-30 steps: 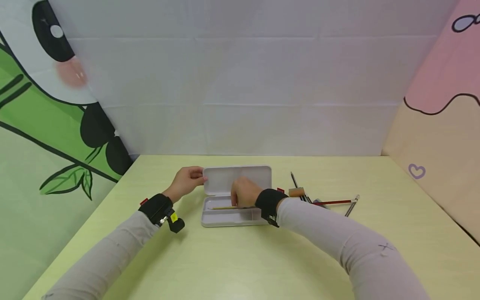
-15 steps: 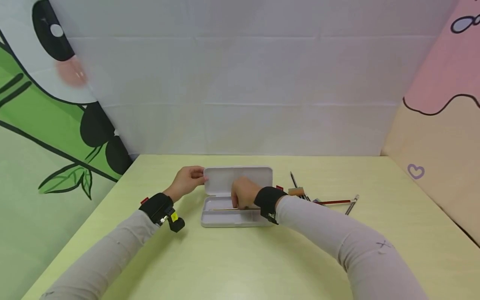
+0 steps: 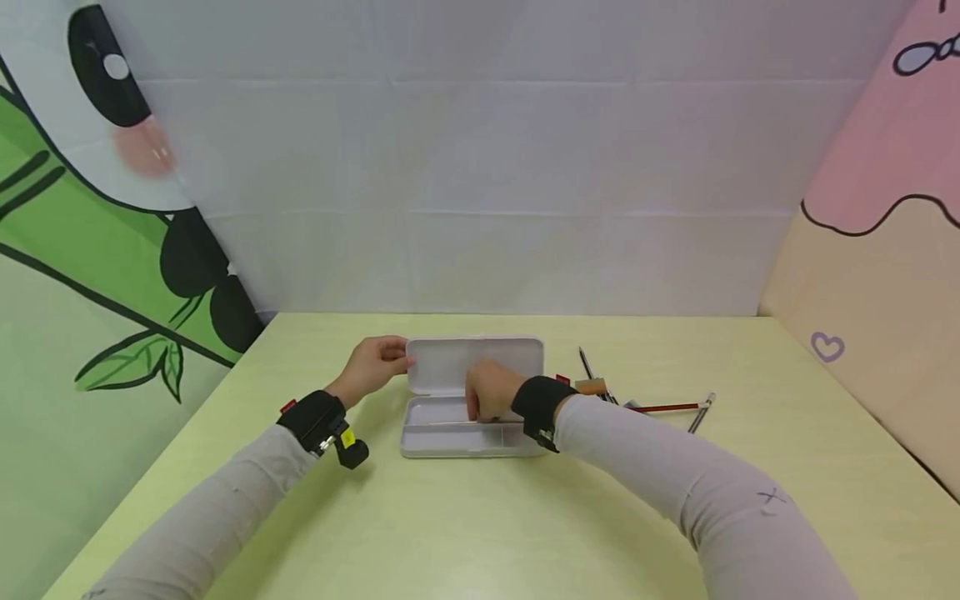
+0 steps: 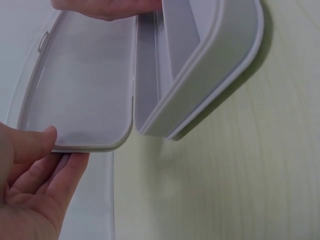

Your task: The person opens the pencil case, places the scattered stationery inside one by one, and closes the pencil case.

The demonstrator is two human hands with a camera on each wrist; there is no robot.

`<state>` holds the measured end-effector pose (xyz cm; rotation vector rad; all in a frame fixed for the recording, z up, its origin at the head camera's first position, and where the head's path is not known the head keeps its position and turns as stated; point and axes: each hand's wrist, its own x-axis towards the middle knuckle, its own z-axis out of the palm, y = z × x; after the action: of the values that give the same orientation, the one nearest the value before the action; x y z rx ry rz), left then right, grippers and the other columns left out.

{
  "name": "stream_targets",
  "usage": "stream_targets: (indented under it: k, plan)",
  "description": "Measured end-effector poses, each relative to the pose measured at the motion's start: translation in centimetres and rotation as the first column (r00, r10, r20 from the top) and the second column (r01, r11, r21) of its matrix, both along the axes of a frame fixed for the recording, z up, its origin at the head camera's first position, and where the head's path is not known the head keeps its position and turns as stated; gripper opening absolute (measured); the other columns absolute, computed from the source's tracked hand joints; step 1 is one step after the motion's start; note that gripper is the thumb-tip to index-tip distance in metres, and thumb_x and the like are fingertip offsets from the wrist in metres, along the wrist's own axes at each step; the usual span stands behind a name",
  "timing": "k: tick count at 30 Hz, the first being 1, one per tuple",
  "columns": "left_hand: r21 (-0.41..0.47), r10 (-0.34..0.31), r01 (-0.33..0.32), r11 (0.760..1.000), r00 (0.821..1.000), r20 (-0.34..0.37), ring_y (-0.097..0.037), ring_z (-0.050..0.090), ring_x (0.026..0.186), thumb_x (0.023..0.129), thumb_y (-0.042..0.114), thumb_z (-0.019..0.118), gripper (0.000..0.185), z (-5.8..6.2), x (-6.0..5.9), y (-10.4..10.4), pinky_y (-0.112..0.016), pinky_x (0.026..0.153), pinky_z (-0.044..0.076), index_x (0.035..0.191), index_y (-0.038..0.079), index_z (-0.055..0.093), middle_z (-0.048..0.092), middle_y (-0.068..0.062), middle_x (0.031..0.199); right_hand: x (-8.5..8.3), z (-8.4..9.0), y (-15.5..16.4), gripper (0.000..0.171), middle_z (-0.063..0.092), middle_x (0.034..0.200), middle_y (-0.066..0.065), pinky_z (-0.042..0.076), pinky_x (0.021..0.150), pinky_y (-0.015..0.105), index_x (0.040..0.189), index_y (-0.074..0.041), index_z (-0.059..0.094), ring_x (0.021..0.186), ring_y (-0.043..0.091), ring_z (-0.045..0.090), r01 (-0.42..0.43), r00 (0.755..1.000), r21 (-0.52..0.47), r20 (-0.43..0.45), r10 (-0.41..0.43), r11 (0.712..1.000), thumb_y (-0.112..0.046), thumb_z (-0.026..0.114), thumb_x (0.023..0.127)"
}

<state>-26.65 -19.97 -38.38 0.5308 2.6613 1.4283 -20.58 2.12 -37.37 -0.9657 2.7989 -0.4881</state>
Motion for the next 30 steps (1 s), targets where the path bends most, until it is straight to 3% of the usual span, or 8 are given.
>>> stream_targets:
  k: [4,14,23,30]
  plan:
    - [-0.011,-0.009,0.009,1.0,1.0,0.003,-0.031,0.069,0.097,0.09,0.005,0.065,0.028,-0.1,0.2,-0.1,-0.034,0.081,0.06,0.116,-0.005,0.064,0.07,-0.024,0.108,0.0,-0.4,0.6,0.01,0.072,0.067,0.005,0.046,0.055,0.013,0.072,-0.004,0.076,0.058,0.001,0.055,0.009,1.0,-0.009,-0.002,-0.009,1.0,0.005,0.078,0.068]
    - [0.001,-0.031,0.031,1.0,1.0,-0.003,-0.031,0.07,0.097,0.09,0.005,0.065,0.028,0.1,-0.1,-0.6,-0.034,0.083,0.06,0.116,-0.005,0.064,0.07,-0.025,0.108,1.1,2.9,3.6,0.012,0.073,0.072,0.004,0.052,0.06,0.017,0.078,-0.003,0.076,0.064,0.006,0.063,0.082,0.997,0.006,0.004,-0.082,0.997,-0.001,0.083,0.069]
    - [-0.011,-0.04,0.04,0.999,0.999,0.008,-0.032,0.069,0.098,0.09,0.005,0.065,0.03,-0.2,0.2,-1.0,-0.034,0.083,0.06,0.118,-0.005,0.063,0.069,-0.025,0.109,2.1,4.1,6.7,0.011,0.072,0.075,0.003,0.054,0.063,0.021,0.082,-0.003,0.075,0.066,0.007,0.063,0.127,0.991,0.009,0.033,-0.128,0.992,-0.001,0.08,0.073]
    - [-0.004,-0.06,0.06,0.998,0.998,0.011,-0.034,0.069,0.1,0.09,0.004,0.064,0.03,-0.4,0.4,-1.5,-0.041,0.088,0.058,0.118,-0.007,0.062,0.068,-0.027,0.112,3.4,4.6,9.0,0.012,0.072,0.075,0.004,0.054,0.063,0.024,0.082,-0.006,0.076,0.066,0.009,0.063,0.149,0.989,0.004,0.0,-0.149,0.989,-0.001,0.08,0.072]
